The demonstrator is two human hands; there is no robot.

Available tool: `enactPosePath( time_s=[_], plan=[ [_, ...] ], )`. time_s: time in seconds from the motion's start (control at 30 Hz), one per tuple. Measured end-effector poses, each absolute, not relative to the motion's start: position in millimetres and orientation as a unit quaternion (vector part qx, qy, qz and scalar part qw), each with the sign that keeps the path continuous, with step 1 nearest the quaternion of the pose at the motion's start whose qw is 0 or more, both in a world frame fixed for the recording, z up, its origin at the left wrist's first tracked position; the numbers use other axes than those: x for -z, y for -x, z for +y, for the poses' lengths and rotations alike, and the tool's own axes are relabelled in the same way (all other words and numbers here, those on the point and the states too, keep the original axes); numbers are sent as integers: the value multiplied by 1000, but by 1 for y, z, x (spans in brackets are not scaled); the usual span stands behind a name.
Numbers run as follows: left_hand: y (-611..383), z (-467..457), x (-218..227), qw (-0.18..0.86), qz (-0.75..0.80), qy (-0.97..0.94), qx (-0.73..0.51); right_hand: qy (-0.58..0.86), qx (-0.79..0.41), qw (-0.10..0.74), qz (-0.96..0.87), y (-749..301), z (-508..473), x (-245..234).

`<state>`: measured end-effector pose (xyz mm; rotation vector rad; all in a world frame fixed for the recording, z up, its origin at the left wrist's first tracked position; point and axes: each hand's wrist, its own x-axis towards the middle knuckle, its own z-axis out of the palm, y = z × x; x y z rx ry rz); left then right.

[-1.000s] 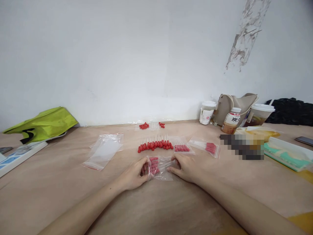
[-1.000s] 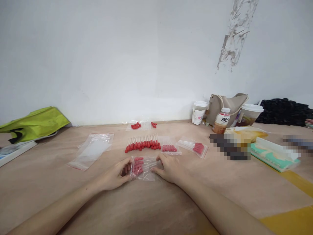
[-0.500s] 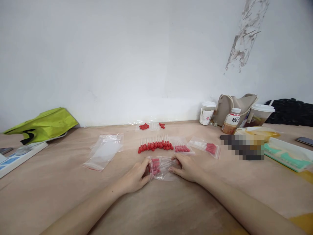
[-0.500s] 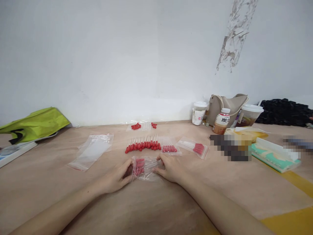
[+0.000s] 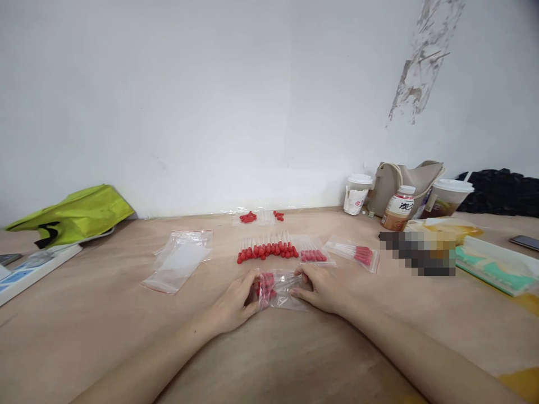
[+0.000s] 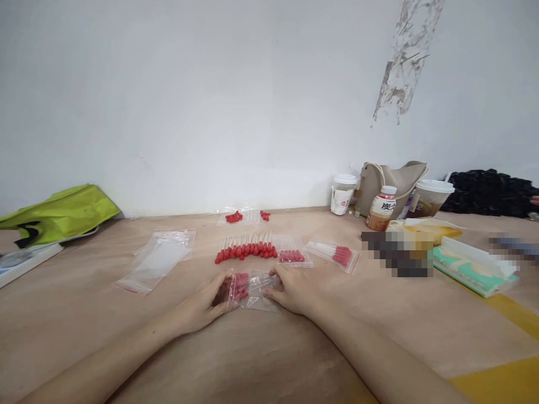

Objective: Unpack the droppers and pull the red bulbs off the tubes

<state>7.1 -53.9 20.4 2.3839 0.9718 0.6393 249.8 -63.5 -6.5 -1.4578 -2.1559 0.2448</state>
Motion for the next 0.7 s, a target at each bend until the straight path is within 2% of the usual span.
enactPosePath(
  time_s=[0.53,0.7],
  plan=[
    [11,-26,-10,384,363,-805,-270,541,-102,254,-795,-251,-64,6],
    [6,-25,-4,391,385,-784,-289,540,-101,258,-795,-251,-63,6]
  ],
)
